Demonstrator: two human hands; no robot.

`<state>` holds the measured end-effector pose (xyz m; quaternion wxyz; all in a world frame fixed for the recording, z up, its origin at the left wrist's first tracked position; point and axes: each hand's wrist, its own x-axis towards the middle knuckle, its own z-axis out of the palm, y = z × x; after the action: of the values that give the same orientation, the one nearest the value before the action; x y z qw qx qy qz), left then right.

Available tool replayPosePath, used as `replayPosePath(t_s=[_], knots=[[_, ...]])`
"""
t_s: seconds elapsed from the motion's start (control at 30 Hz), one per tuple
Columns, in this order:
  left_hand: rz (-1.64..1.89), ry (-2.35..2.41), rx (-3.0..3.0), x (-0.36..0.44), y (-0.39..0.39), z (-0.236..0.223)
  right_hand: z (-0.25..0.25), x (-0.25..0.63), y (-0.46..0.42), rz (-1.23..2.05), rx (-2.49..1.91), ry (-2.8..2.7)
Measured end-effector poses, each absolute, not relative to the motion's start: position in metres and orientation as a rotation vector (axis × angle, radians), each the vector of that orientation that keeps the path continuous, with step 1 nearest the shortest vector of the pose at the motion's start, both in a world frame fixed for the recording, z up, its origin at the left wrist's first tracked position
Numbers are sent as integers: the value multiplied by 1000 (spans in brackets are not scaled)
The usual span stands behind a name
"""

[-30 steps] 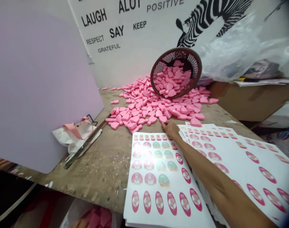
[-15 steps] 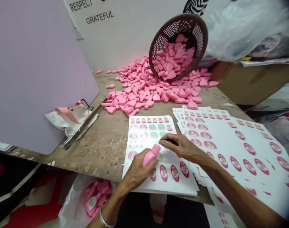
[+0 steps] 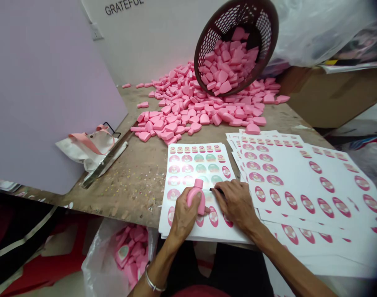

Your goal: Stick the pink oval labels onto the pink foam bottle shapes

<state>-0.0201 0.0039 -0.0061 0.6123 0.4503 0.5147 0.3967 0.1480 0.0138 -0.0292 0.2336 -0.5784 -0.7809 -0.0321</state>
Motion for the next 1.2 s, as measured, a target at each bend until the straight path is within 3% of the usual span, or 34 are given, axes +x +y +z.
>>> replayPosePath(t_s=[0.5,0.8,1.2], knots=[[886,1193,1095,-23,5,-11,-36,152,21,146,-1576,-2005],[1048,1157,909,-21,2,-10,-1,153,11,787,-1536,-1487],[1119,914,539,-20,-5,15,16,121,-2,779,-1380,-1537]])
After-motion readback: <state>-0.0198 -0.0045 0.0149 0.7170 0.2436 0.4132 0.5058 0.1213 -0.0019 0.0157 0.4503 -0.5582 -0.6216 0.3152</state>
